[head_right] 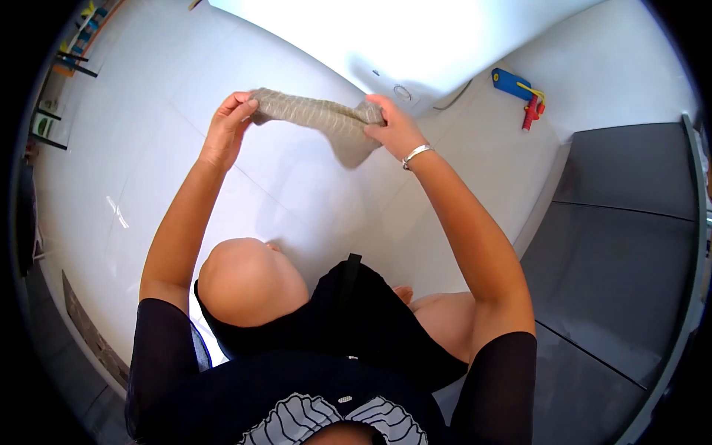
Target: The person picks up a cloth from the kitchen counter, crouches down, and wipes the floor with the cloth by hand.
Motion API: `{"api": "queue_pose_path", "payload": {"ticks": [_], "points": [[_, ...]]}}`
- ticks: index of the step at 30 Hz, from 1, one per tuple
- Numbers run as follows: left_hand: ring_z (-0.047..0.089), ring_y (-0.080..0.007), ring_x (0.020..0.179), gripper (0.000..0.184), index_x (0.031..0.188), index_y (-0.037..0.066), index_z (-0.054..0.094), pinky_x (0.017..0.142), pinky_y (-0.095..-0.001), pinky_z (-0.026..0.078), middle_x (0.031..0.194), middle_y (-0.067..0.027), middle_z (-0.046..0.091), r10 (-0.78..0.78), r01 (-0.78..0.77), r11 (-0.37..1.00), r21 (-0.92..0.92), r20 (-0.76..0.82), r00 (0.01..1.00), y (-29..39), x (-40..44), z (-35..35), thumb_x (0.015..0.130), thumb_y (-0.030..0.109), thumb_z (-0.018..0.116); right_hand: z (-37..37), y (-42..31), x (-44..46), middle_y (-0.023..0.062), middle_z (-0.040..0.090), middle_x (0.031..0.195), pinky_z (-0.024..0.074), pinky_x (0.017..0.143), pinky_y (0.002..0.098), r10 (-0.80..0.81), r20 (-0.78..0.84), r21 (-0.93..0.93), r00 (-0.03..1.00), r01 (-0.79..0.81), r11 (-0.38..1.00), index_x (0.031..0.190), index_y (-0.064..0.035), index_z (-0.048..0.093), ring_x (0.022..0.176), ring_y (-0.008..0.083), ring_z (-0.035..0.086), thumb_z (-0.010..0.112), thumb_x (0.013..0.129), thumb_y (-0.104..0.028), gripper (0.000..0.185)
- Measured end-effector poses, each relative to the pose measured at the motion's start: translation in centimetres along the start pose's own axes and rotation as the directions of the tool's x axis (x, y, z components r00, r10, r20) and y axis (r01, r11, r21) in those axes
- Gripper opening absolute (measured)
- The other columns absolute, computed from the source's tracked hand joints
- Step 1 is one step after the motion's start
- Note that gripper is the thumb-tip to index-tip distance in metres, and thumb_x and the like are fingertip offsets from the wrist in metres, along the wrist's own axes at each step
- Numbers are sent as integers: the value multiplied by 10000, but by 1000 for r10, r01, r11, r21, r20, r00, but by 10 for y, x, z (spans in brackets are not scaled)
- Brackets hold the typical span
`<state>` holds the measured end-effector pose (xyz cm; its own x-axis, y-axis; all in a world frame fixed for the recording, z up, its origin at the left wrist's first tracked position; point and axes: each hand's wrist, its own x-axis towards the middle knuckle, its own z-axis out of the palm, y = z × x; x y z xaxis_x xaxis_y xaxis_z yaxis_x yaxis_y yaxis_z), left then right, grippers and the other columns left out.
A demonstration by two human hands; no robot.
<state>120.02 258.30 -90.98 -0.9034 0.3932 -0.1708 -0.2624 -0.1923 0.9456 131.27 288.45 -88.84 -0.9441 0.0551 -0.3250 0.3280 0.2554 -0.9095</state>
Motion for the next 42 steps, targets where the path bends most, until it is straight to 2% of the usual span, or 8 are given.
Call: {"api": "queue_pose_path", "payload": {"ticks": [4,13,15,17,19,28,37,42], "points": [[523,-97,928,82,887,106,605,873,-320,439,990,28,628,248,-244,954,176,-3,969,0,-12,1,931,161,647,-7,0,-6,66,630,936,461,736,322,-40,-134,-509,990,-34,860,964,2,666,843,160,578,628,912,-254,264],[439,-16,684,172,884,86,536,602,-200,364,746,61,515,-70,91,961,261,-88,994,-54,-72,4,946,192,656,-3,54,-42,82,625,745,463,665,326,72,-15,-267,997,-73,961,904,-26,659,709,179,568,605,922,-372,351],[579,-163,791,336,980,7,577,726,-301,472,879,-104,634,-269,293,661,691,-147,952,-83,-68,-9,907,321,673,8,80,-39,121,671,920,500,756,341,154,5,-427,988,-137,894,1043,-37,650,830,225,628,591,934,-383,368],[570,-325,1093,466,1129,-52,573,928,-406,464,1177,-233,593,78,-172,93,981,165,983,-143,-71,-26,895,343,656,15,106,-35,160,641,1146,505,867,390,4,-35,-740,999,-29,672,1193,-65,605,1004,304,631,576,945,-388,408],[373,-393,1352,559,1294,-34,516,1121,-466,305,1419,-239,435,-144,-272,111,956,286,947,-123,-74,5,842,234,706,15,111,-38,172,565,1301,481,947,423,100,12,-729,995,-60,682,1290,-86,546,1137,351,576,563,954,-359,433],[205,-263,1487,594,1489,117,379,1209,-493,137,1578,-68,315,-99,-936,336,106,992,77,-267,-61,42,965,356,525,29,138,-90,147,584,1270,516,888,392,122,-35,-608,992,-118,785,1263,-64,565,1067,326,618,604,925,-220,374],[271,-274,1456,595,1502,166,363,1185,-520,153,1547,-58,377,4,-588,-28,808,588,809,-214,103,16,963,368,512,32,133,-92,157,671,1099,540,823,363,302,-130,-475,944,-327,817,1232,-55,594,933,280,670,611,926,-186,333],[258,-281,1462,581,1508,169,357,1176,-534,184,1589,-43,300,267,-126,-169,978,168,949,-185,112,-90,983,386,479,23,140,-90,148,692,1043,540,809,347,280,-129,-437,951,-308,845,1187,-47,622,903,271,675,614,928,-182,292]]}}
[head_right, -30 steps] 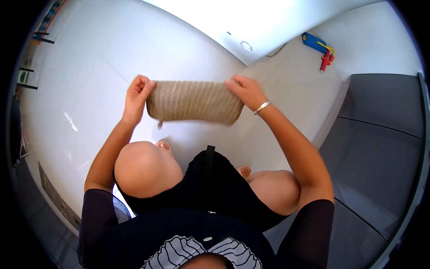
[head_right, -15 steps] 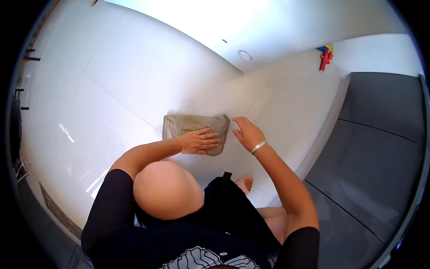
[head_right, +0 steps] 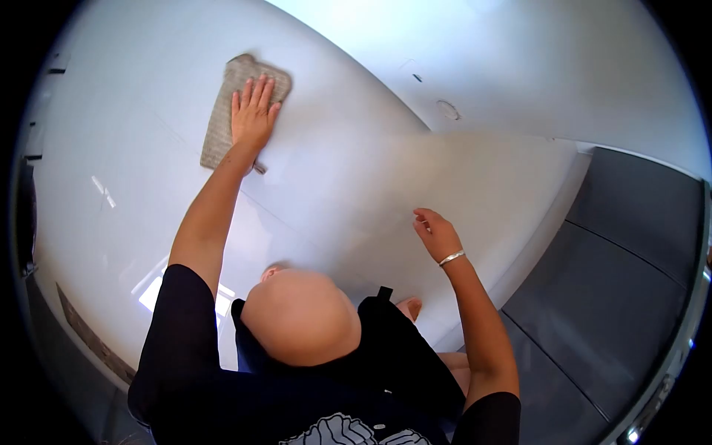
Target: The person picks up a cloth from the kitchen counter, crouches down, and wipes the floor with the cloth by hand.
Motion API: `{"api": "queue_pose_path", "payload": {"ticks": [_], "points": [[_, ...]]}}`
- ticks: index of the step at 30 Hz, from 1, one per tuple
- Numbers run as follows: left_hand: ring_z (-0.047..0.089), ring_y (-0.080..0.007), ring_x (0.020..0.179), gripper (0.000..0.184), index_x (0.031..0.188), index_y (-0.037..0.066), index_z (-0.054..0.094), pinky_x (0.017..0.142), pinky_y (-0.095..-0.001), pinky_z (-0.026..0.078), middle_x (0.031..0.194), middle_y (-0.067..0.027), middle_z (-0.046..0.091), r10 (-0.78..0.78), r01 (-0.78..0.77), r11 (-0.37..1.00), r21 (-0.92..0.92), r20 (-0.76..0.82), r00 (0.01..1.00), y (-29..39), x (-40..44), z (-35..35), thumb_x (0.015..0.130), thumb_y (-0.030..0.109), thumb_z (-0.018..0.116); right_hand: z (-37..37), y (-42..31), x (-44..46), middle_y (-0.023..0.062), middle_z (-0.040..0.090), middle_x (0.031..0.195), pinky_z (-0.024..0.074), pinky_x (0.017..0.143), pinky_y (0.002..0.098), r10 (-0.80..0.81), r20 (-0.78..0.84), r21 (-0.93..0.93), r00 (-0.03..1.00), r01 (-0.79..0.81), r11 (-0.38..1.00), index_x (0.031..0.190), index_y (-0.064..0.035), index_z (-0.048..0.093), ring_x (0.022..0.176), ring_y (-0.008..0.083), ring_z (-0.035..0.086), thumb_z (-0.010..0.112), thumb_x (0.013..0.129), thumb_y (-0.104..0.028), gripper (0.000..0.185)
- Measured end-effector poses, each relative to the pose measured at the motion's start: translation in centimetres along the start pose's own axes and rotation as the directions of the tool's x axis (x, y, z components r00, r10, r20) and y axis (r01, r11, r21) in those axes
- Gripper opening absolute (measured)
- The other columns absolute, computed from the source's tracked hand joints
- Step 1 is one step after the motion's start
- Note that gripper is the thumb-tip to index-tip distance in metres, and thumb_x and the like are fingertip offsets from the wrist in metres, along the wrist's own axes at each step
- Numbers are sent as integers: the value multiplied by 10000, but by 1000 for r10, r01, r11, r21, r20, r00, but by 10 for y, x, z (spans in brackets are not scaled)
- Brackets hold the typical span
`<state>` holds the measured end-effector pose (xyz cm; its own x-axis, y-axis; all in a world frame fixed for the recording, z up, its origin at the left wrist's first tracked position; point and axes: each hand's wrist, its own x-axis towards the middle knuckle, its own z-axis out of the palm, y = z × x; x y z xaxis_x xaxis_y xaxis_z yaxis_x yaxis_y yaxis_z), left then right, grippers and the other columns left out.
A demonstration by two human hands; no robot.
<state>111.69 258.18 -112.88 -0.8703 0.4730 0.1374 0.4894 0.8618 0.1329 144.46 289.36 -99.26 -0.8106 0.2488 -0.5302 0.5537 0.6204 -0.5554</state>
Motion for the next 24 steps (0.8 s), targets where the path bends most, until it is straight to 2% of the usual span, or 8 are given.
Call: {"api": "queue_pose_path", "payload": {"ticks": [4,7,9,10,13,15,19,24], "points": [[229,-332,1468,654,1511,87,320,1179,-560,153,1563,-113,324,-27,38,999,-31,305,952,44,-59,-56,943,329,535,21,-2,13,142,701,1005,535,805,338,64,53,170,997,-72,983,1161,-51,636,889,260,675,612,932,-183,265],[251,-325,1460,689,1493,75,340,1189,-569,128,1525,-140,376,596,-506,715,-483,41,802,112,-173,-17,890,308,578,45,-16,20,141,700,997,532,801,338,-37,113,147,993,20,989,1166,-54,632,878,263,673,610,933,-188,269],[263,-288,1460,655,1474,102,385,1195,-529,161,1519,-84,400,839,-667,534,-519,230,493,167,-222,-29,892,326,586,48,-37,21,140,699,995,528,797,343,-33,158,100,987,17,995,1166,-52,630,877,263,672,599,938,-198,273],[306,-265,1435,645,1463,126,412,1184,-501,211,1497,-73,428,848,-683,341,-646,-102,520,164,-244,-18,878,313,608,51,-43,22,139,699,990,527,794,347,-64,198,70,978,51,996,1166,-52,629,875,266,672,594,938,-201,275],[338,-261,1409,639,1450,143,427,1178,-480,239,1501,-68,423,888,-609,263,-748,-59,456,144,-243,-5,858,282,625,49,-51,19,139,702,980,526,791,357,-89,259,-14,962,96,995,1165,-53,631,872,278,670,585,939,-212,280],[341,-255,1408,607,1416,160,465,1177,-448,257,1503,-68,420,775,-316,429,-846,164,611,102,-195,-17,842,266,633,40,-40,17,139,703,979,527,794,353,-34,282,-94,959,63,994,1164,-54,632,871,286,669,585,940,-219,283],[305,-304,1431,602,1463,158,406,1166,-546,210,1531,-73,383,133,-122,991,-53,334,933,-4,-92,-47,904,295,580,27,-16,19,138,703,986,529,801,352,-15,218,-82,976,33,996,1162,-52,632,873,281,672,582,940,-225,285],[194,-280,1487,567,1522,151,331,1183,-524,160,1610,-22,253,-217,215,971,103,1,976,-24,4,16,1006,364,432,30,-8,9,144,700,985,527,808,353,14,163,53,987,-23,998,1150,-48,634,880,276,672,580,940,-224,279]]}}
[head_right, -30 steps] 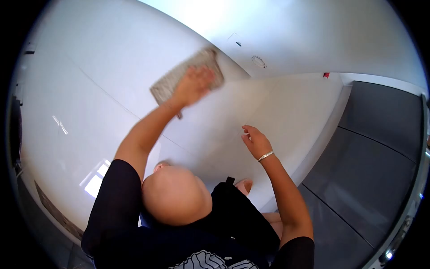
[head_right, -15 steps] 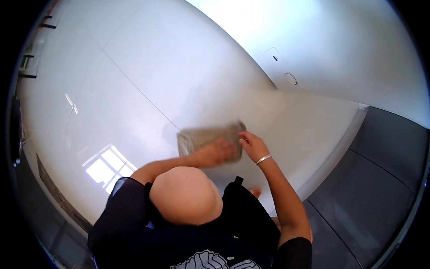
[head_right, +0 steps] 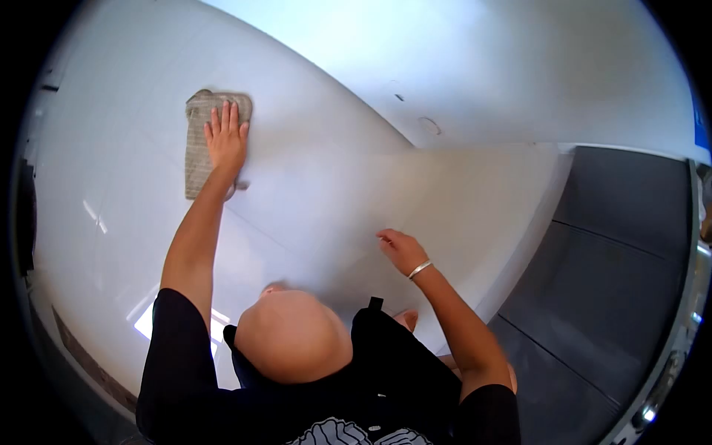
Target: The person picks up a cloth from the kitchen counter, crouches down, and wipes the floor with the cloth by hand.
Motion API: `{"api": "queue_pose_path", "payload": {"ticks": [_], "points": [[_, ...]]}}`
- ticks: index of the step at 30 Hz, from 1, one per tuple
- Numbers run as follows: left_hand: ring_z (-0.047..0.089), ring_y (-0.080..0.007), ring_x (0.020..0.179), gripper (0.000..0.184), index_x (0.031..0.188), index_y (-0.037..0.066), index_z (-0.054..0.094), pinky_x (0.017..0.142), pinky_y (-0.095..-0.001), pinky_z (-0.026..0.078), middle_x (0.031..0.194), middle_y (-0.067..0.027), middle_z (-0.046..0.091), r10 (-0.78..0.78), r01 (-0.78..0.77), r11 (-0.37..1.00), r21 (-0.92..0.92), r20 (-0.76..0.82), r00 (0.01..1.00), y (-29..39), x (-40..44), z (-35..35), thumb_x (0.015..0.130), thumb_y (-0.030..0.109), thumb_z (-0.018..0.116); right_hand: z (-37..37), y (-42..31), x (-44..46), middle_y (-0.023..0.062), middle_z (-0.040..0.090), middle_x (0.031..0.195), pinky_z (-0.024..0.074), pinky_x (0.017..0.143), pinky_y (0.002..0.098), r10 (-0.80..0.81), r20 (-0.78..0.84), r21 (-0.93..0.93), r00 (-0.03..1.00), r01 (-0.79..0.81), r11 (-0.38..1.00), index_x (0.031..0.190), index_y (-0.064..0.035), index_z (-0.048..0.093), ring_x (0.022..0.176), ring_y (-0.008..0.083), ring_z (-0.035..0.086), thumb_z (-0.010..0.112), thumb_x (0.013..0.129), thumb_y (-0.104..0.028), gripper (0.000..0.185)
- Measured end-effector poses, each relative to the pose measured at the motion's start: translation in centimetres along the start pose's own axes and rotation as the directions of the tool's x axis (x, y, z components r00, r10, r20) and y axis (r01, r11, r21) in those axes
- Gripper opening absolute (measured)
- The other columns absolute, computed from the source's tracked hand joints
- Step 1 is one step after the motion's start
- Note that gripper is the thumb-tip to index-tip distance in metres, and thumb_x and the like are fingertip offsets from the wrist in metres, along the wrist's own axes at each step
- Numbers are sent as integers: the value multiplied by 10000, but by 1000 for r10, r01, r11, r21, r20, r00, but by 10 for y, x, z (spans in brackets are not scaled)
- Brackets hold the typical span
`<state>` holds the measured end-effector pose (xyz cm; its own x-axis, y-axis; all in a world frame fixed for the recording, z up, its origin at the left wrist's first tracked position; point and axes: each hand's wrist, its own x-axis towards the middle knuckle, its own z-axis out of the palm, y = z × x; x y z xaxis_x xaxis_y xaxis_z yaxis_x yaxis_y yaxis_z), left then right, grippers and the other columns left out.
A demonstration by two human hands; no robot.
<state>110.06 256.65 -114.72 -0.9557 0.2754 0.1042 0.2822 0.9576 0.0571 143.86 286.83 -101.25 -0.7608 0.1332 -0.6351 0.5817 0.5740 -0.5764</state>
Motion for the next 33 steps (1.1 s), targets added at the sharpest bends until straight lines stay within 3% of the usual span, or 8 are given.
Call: {"api": "queue_pose_path", "payload": {"ticks": [5,9,18,21,22,27,30,33], "points": [[272,-331,1448,547,1474,101,404,1172,-541,197,1540,-97,375,481,-480,844,-239,-60,875,160,38,23,990,346,477,11,7,-25,152,692,994,525,808,355,58,53,-2,997,-58,998,1167,-57,634,887,286,667,576,942,-228,288],[275,-344,1441,528,1432,56,451,1194,-513,159,1486,-130,438,692,-632,696,-340,84,717,249,12,1,986,340,458,18,14,-54,166,685,1028,522,826,362,97,72,-6,993,-97,995,1180,-41,632,913,296,662,569,945,-223,304],[239,-257,1475,605,1474,58,384,1215,-444,160,1548,-99,361,978,-820,60,-569,-132,163,185,-139,-1,943,304,539,11,12,-52,174,686,1051,514,851,380,128,115,-75,985,-120,990,1170,-49,637,951,321,657,562,946,-229,296],[256,-272,1468,609,1476,46,375,1213,-455,166,1544,-117,360,958,-740,79,-668,-156,242,162,-113,-7,943,281,553,13,12,-44,173,686,1049,514,852,384,13,92,-49,996,-8,999,1167,-55,636,951,327,655,556,950,-230,291],[273,-287,1459,609,1476,32,367,1208,-457,179,1541,-138,359,954,-724,247,-644,32,298,169,-94,-16,942,255,559,14,10,-43,173,686,1049,514,852,384,14,93,-46,996,-10,999,1167,-55,636,951,327,655,556,950,-230,291],[265,-297,1457,593,1475,30,369,1203,-451,177,1537,-144,365,824,-736,443,-511,-90,559,217,-36,-4,951,259,526,15,7,-39,176,681,1053,509,860,394,14,101,-39,995,-10,999,1170,-39,626,961,342,644,541,955,-226,298],[279,-289,1453,591,1460,35,395,1197,-453,197,1533,-143,374,835,-711,452,-539,-25,550,226,-57,-9,930,249,548,14,8,-39,175,681,1061,506,867,396,14,90,-51,996,-10,999,1166,-33,626,969,345,641,541,953,-227,300],[291,-285,1451,583,1441,66,442,1193,-469,213,1534,-124,381,968,-709,144,-690,-49,244,209,-119,1,915,278,575,11,10,-41,175,680,1070,503,875,396,2,69,-22,998,0,1000,1164,-36,629,980,347,639,545,950,-225,297]]}}
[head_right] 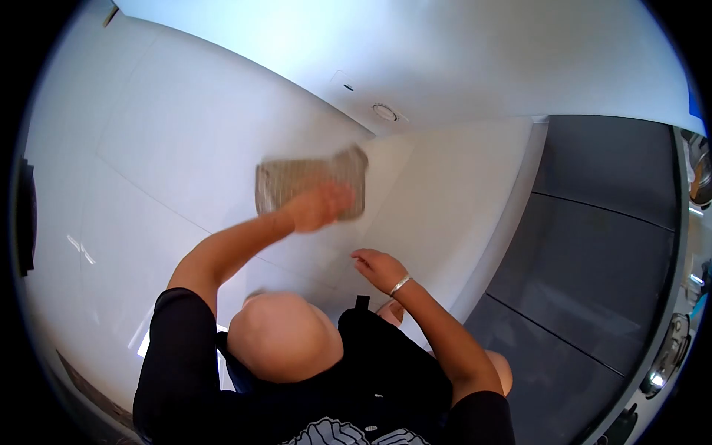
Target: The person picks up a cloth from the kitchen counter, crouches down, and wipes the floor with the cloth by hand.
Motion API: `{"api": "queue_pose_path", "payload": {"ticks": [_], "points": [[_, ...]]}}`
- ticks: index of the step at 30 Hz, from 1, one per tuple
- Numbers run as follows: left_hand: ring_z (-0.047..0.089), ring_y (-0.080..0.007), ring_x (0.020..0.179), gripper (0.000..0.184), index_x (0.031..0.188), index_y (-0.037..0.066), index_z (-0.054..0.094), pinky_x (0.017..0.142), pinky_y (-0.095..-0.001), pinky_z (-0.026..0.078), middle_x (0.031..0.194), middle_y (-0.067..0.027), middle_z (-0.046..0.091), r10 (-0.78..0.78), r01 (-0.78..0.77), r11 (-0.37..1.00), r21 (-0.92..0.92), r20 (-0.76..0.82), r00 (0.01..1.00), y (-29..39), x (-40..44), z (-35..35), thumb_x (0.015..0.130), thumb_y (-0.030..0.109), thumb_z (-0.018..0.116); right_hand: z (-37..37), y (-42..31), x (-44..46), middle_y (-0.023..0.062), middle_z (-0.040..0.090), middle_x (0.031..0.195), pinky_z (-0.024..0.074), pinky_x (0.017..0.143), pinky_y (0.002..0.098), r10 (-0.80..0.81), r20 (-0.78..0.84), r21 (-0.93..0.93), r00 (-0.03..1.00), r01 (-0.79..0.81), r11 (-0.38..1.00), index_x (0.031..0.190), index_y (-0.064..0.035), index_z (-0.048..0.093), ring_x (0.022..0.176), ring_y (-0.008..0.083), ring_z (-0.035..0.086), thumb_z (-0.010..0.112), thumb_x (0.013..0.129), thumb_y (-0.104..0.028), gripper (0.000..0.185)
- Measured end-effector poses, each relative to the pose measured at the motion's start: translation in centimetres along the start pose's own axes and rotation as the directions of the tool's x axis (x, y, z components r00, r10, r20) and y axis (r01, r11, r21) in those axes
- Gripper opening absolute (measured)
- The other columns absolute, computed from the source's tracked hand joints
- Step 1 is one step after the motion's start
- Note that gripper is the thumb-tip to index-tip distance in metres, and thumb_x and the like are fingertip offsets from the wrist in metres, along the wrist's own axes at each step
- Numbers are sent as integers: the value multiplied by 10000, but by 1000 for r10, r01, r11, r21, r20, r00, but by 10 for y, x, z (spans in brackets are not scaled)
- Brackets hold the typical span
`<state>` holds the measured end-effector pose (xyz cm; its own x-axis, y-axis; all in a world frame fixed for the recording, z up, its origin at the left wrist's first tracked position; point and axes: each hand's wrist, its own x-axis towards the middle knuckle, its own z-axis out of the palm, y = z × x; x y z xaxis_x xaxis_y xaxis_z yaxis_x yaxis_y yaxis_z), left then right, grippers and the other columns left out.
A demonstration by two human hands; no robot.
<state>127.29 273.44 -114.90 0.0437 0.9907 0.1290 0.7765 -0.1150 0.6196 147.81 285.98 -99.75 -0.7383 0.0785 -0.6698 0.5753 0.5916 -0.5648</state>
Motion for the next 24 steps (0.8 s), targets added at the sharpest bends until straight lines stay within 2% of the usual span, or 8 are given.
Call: {"api": "queue_pose_path", "payload": {"ticks": [1,6,12,15,17,20,22,24], "points": [[268,-261,1465,599,1456,105,435,1208,-465,186,1545,-76,376,167,-182,965,191,92,982,16,-12,10,913,304,590,0,2,0,175,680,1070,503,875,396,-1,1,3,1000,1,1000,1164,-36,629,980,347,639,545,950,-225,297],[185,-225,1492,553,1470,153,419,1225,-466,120,1566,-21,344,262,-291,949,118,212,942,4,25,9,984,411,479,14,9,-7,182,678,1083,506,875,392,76,42,25,996,-77,997,1165,-43,635,984,352,642,556,950,-207,282],[238,-238,1475,541,1444,134,443,1209,-486,173,1550,-31,364,54,-22,979,201,-157,986,-34,98,2,962,365,526,13,-2,-14,182,680,1073,512,860,377,60,-5,56,998,-60,997,1174,-40,631,964,342,650,560,954,-211,288],[304,-256,1440,531,1405,117,485,1187,-493,220,1503,-54,426,-117,111,993,-37,-230,966,-54,72,-22,926,332,569,9,11,-16,156,686,1075,522,857,357,117,23,38,993,-118,992,1192,-50,631,958,291,663,571,962,-228,297],[359,-267,1393,520,1378,110,511,1167,-491,253,1444,-74,486,-171,296,927,230,-442,881,-76,50,-61,911,328,575,6,11,-18,135,689,1089,528,865,343,187,65,13,980,-188,982,1202,-56,635,967,257,670,579,966,-230,298],[347,-286,1391,519,1393,106,499,1163,-489,242,1453,-98,471,-390,523,799,297,-406,826,-120,16,-112,941,361,527,8,7,-10,133,691,1085,529,862,344,188,71,-53,980,-184,981,1197,-59,639,959,257,673,582,963,-231,296],[263,-297,1454,578,1490,115,375,1182,-497,198,1557,-100,342,-539,694,625,357,-445,715,-152,-13,-135,992,399,447,13,3,-7,137,694,1059,528,842,353,114,40,-44,993,-113,993,1187,-60,639,933,276,670,576,955,-230,295],[289,-278,1447,578,1500,134,359,1181,-497,208,1562,-63,346,-609,818,500,285,-556,566,-174,-53,-153,994,400,444,12,-2,-4,141,697,1034,527,822,362,46,11,-30,999,-46,999,1177,-61,638,907,294,668,569,947,-230,293]]}}
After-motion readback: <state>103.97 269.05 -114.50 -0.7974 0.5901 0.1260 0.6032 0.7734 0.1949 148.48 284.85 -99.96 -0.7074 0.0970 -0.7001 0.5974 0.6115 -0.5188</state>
